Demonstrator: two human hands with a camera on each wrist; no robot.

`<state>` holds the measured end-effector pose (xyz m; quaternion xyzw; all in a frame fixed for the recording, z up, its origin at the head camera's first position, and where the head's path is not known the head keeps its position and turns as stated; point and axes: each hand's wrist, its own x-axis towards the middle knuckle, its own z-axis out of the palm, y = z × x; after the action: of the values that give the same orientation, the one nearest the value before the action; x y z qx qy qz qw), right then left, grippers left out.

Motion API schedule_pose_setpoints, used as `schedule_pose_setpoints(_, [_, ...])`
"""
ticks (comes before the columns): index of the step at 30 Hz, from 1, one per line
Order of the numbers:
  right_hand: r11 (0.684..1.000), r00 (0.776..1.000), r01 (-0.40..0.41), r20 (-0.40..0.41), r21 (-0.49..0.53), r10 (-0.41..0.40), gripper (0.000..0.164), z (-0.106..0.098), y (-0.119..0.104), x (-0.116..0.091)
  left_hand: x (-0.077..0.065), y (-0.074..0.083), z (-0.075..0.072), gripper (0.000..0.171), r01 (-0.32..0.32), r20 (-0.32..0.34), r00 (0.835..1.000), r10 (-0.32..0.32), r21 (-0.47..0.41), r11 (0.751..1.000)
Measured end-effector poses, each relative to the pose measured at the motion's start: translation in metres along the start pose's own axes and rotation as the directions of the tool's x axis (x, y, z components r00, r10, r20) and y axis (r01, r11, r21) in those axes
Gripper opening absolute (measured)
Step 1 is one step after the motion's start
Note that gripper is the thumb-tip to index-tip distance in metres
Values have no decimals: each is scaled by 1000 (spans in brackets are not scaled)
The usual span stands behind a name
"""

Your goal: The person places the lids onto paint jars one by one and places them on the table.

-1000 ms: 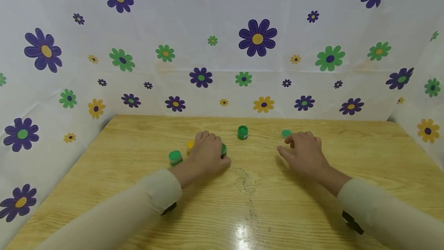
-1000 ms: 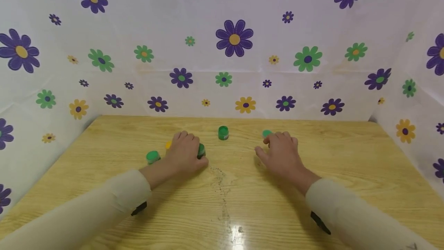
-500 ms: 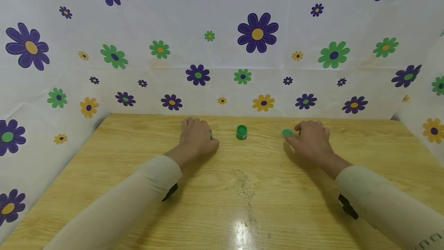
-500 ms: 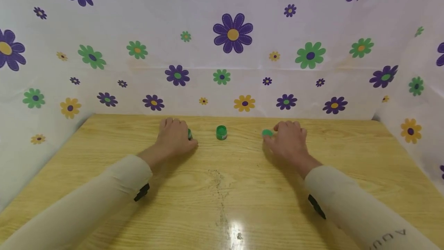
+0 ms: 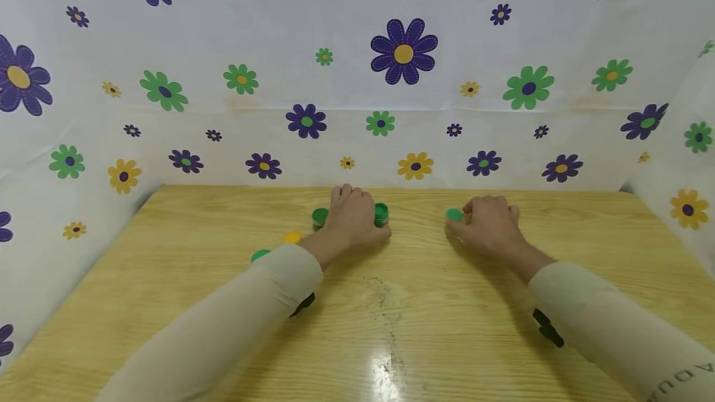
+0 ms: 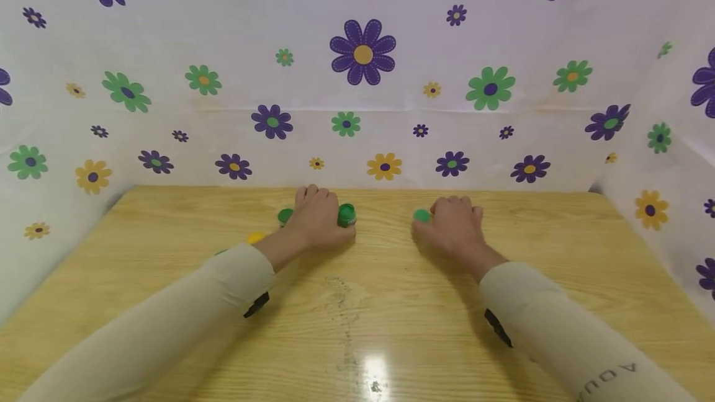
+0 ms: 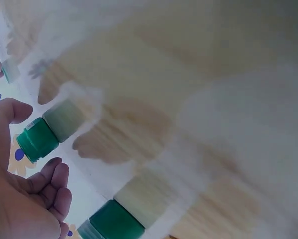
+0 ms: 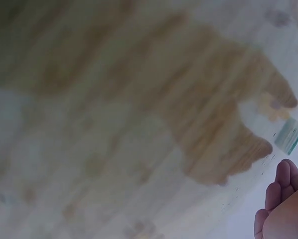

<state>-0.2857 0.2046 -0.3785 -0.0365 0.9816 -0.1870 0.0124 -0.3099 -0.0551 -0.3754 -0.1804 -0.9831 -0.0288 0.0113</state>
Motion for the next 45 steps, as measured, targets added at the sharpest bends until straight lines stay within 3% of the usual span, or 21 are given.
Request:
schedule_pose_setpoints(10, [1000, 1000, 11, 14, -9, -11, 49, 2, -7, 1, 5, -2, -1, 41, 5, 33, 999, -4, -33, 999])
schedule_pose_setpoints(15, [1000, 1000, 4, 16, -30, -4, 48, 4, -6, 1, 0, 2, 1, 37, -40, 15, 999, 40, -43, 998])
schedule_pose_setpoints(22, [998, 1000, 26, -7, -57, -26, 45, 2, -9, -5, -31, 7, -2, 33, -130, -13, 991, 130, -53, 990])
schedule_pose_setpoints(29, [994, 994, 96, -45, 41, -95, 47, 9, -19, -19, -64, 4, -9, 34, -188, -71, 980, 185, -42, 981])
schedule_pose_setpoints(39, [951, 962, 268, -101, 152, -255, 30, 22, -35, -84, -117, 10, -12, 32, -249, -113, 963, 243, -44, 967])
schedule_pose_setpoints(45, [935, 959, 283, -56, 212, -278, 28, 23, -43, -124, -149, 28, -16, 27, -234, -38, 972, 231, -112, 966])
